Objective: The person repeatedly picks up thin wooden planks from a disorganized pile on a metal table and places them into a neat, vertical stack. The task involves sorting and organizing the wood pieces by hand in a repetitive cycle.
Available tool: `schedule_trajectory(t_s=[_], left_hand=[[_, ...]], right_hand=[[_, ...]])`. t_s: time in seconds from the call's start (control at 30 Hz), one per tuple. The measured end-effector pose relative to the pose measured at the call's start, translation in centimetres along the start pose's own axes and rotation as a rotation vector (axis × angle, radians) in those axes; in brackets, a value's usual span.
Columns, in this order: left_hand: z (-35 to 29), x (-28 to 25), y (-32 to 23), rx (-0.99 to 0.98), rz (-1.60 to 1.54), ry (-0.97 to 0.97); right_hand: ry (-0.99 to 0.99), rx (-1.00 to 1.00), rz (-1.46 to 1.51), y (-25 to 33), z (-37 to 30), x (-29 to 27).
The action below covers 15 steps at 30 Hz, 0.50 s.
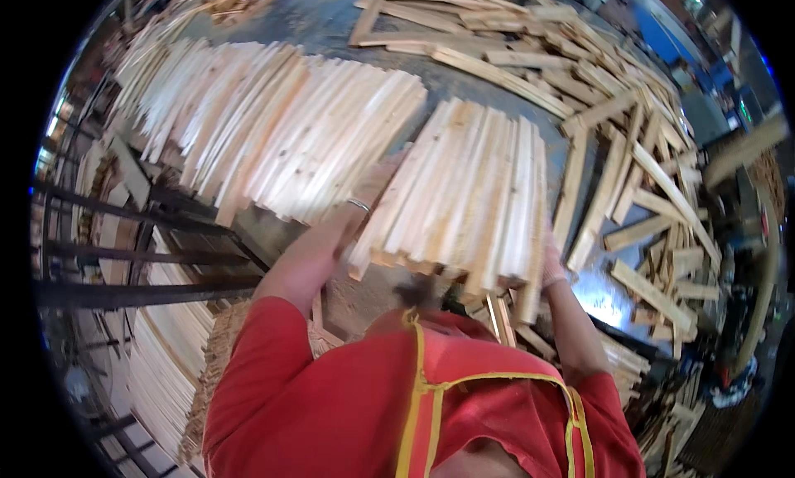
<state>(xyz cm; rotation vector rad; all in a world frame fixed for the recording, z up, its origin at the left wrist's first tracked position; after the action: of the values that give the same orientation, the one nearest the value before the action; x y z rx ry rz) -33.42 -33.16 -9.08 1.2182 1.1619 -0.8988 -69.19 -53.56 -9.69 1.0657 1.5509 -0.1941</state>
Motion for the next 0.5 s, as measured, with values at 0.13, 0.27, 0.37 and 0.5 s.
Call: schedule_trajectory(t_s=[0.13, 0.27, 0.37, 0.5], left_hand=[[0.6, -0.5, 0.7, -0.001, 0.260, 0.111], [1.7, -1.4, 1.1, -0.020, 0.192, 0.479], [-0.1, -4.1, 1.1, -0.154, -0.094, 0.273], [-10.1, -8.4, -2.9, -0.243, -0.427, -0.294]], right_hand=[[0.043, 0.036, -0.245, 3.0, 1.0, 2.7], [0.204, 0.022, -0.068, 3.7, 2.0, 2.3], [0.118, 0.101, 0.590, 2.6, 2.5, 1.0], [-0.006, 0.139, 1.214, 2.4, 4.3, 1.0]])
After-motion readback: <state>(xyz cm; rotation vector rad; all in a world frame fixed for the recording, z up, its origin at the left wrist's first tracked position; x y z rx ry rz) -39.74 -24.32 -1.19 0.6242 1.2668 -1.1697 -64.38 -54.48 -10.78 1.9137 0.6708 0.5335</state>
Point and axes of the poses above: each hand's wrist, its own z-axis towards the middle knuckle, its own x-axis out of the palm, y = z × x, the point moved 6 cm from there along z, towards the middle knuckle, and after that the axes turned 4 degrees about y, right-handed, at the moved point
